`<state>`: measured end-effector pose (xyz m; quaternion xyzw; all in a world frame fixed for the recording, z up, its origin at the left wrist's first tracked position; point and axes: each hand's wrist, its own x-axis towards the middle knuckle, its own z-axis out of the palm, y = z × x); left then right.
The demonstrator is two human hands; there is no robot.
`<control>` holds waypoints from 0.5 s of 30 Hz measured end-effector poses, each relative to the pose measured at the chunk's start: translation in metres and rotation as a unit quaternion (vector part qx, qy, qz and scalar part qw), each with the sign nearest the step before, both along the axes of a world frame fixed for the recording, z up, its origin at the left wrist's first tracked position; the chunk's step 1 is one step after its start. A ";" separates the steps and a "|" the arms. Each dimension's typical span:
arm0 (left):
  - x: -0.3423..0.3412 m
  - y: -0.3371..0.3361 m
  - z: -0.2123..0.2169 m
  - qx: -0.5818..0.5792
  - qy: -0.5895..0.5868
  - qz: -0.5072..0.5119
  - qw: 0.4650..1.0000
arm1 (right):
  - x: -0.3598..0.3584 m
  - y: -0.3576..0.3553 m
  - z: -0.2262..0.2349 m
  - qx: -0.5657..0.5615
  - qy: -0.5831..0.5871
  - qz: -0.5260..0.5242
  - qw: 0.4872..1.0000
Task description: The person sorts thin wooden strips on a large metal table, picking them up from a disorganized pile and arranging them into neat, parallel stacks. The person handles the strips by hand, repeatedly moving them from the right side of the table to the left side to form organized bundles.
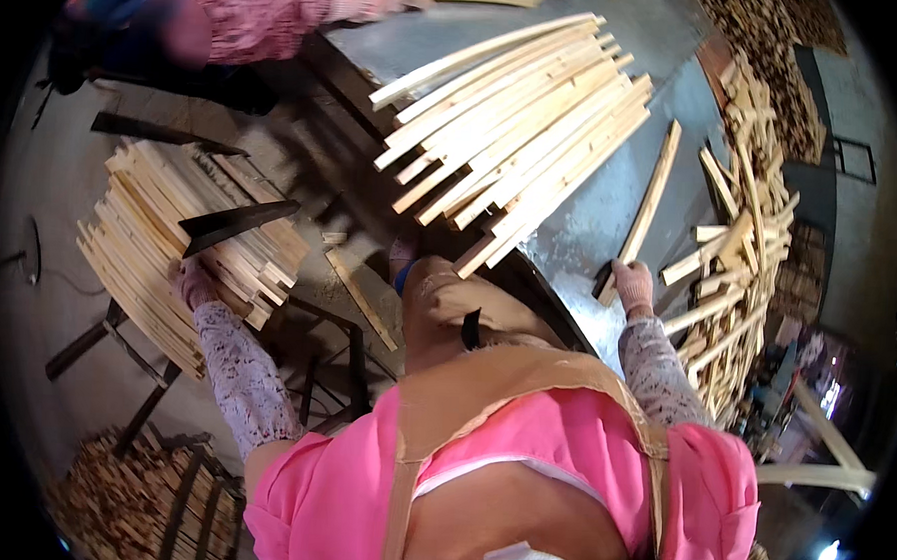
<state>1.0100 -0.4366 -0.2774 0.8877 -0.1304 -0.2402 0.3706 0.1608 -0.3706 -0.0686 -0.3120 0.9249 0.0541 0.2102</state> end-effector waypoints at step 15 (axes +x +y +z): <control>-0.198 0.031 0.157 -0.177 -0.152 -0.069 0.970 | 0.080 -0.003 0.005 -0.157 0.165 0.121 0.966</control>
